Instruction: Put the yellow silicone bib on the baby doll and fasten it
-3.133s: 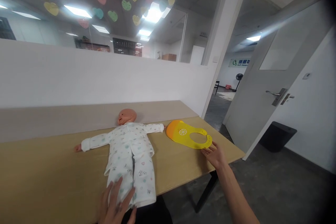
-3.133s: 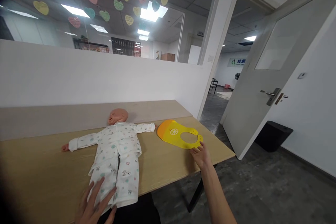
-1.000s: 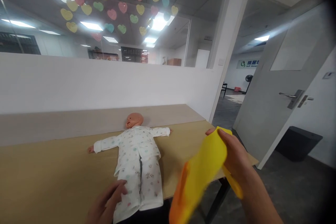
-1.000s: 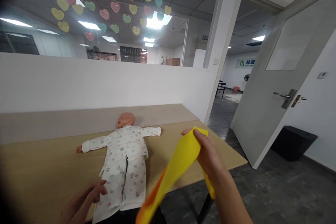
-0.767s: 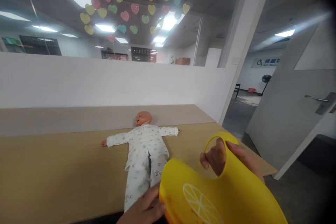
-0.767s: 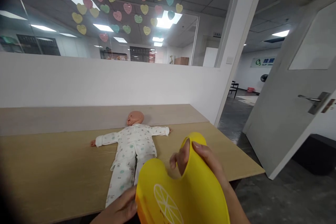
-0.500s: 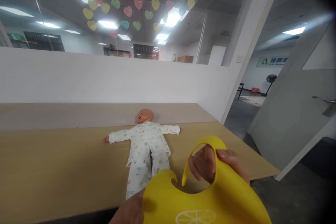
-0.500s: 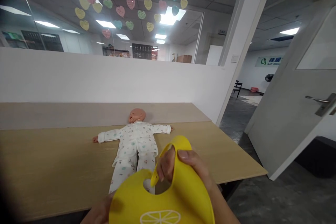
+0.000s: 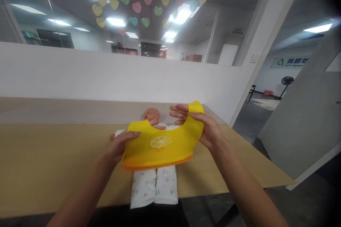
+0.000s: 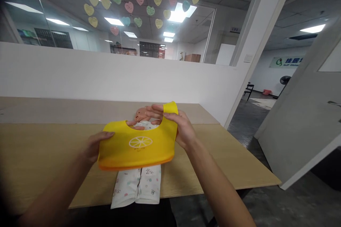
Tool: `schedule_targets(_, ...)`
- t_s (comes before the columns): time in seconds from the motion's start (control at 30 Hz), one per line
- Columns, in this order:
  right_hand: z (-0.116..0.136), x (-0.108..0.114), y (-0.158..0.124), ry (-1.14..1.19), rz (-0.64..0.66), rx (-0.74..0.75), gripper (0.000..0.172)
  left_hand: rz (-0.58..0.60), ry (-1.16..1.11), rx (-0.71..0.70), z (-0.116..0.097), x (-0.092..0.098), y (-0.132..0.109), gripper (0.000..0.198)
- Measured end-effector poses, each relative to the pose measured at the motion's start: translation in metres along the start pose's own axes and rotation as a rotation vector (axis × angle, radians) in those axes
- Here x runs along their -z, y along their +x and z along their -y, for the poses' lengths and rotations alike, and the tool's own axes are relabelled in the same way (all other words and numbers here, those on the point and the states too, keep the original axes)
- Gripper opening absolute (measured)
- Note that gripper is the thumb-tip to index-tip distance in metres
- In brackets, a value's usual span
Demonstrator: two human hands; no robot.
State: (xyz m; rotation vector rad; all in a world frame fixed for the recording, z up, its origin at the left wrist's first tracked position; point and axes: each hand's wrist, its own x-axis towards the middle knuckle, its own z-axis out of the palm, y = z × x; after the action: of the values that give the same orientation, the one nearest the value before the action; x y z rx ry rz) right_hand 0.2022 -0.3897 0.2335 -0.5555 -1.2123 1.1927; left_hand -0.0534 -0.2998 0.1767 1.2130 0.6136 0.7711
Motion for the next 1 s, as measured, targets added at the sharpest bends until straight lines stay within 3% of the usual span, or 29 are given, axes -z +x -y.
schedule_targets(0.13, -0.003, 0.002, 0.025, -0.017, 0.018, 0.021, 0.029, 0.047, 0.059, -0.052, -0.024, 0.001, 0.014, 0.037)
schedule_targets(0.3, -0.010, 0.006, 0.052, -0.149, -0.103, -0.002, 0.024, 0.006, 0.145, -0.109, -0.031, 0.008, 0.034, 0.039)
schedule_targets(0.43, -0.012, 0.009, 0.065, -0.175, -0.214, -0.005, 0.022, -0.042, 0.098, -0.118, -0.032, 0.010, 0.045, 0.041)
schedule_targets(0.6, -0.018, 0.015, 0.078, -0.210, -0.234, 0.018, 0.021, -0.105, 0.270, -0.154, -0.029, 0.016, 0.061, 0.042)
schedule_targets(1.0, -0.065, 0.051, 0.158, -0.174, -0.350, -0.041, 0.019, -0.202, 0.395, -0.218, -0.019, 0.047, 0.128, 0.044)
